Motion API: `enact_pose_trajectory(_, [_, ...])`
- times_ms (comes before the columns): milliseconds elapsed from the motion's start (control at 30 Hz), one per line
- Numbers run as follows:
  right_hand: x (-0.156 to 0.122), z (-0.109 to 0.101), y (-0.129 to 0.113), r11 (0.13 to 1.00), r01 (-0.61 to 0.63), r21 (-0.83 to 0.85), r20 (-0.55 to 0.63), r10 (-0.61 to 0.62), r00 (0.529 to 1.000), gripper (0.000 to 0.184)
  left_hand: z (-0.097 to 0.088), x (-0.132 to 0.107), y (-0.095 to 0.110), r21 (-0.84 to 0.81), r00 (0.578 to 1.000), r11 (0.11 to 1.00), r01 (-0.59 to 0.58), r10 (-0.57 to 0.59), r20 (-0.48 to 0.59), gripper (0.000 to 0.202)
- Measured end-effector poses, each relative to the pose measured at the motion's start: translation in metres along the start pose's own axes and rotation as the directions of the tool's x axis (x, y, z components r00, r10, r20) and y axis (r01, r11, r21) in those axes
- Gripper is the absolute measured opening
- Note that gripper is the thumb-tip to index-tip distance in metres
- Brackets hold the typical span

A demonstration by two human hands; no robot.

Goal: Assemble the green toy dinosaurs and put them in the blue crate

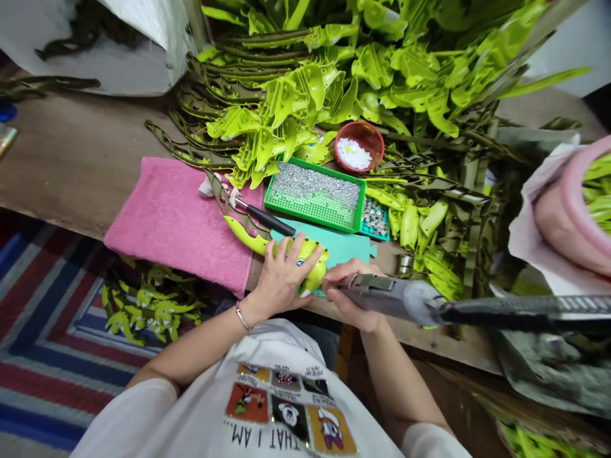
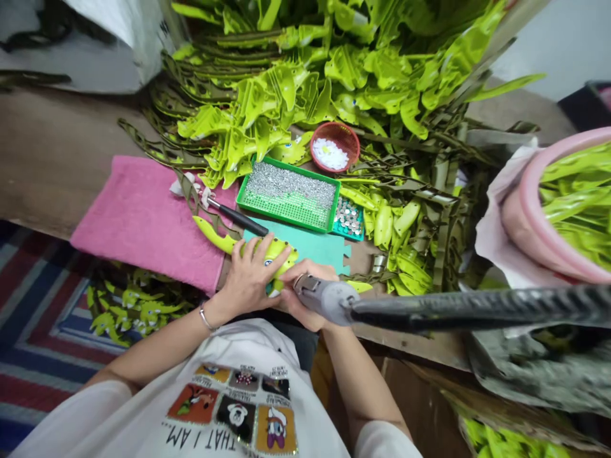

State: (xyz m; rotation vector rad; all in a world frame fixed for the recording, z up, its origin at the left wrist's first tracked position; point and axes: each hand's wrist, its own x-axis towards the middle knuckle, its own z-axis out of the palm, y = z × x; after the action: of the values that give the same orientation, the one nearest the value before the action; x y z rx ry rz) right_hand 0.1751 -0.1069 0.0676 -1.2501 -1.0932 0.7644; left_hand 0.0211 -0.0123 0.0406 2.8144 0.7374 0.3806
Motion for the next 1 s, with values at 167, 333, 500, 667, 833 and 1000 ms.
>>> enact_pose_trajectory(167, [0.047,-0.012,-0.019,0.960,0.270,0.078,-0.192,-0.252,0.949,0.025,-0.019,-0.014,-0.026,-0.039,0.999,0.999,0.035,-0.036,-0.036,0.095])
enact_pose_trajectory(333, [0.103,-0.032,0.010,0.946,0.314,-0.077,-0.553,-0.302,0.776,0.024,-0.032,-0.033,-0.059,0.034,0.990,0.990,0.134,-0.132,-0.041,0.092])
enact_pose_trajectory(500, [0.123,-0.043,0.046,0.976,0.176,-0.129,-0.617,-0.218,0.756,0.024,-0.034,-0.034,-0.060,0.056,0.991,0.989,0.134,-0.134,-0.018,0.095])
enact_pose_trajectory(667, [0.125,-0.044,0.054,0.980,0.126,-0.154,-0.603,-0.194,0.774,0.025,-0.024,-0.023,-0.025,0.030,0.995,0.998,0.060,-0.058,-0.084,0.069])
enact_pose_trajectory(833, [0.125,-0.046,0.057,0.983,0.105,-0.149,-0.604,-0.175,0.778,0.029,0.007,-0.017,0.003,0.019,0.980,1.000,0.008,-0.004,-0.198,0.031])
enact_pose_trajectory(1000, [0.126,-0.046,0.058,0.985,0.084,-0.153,-0.585,-0.159,0.796,0.028,0.021,-0.018,0.003,0.080,0.951,0.997,-0.019,0.043,-0.307,0.022])
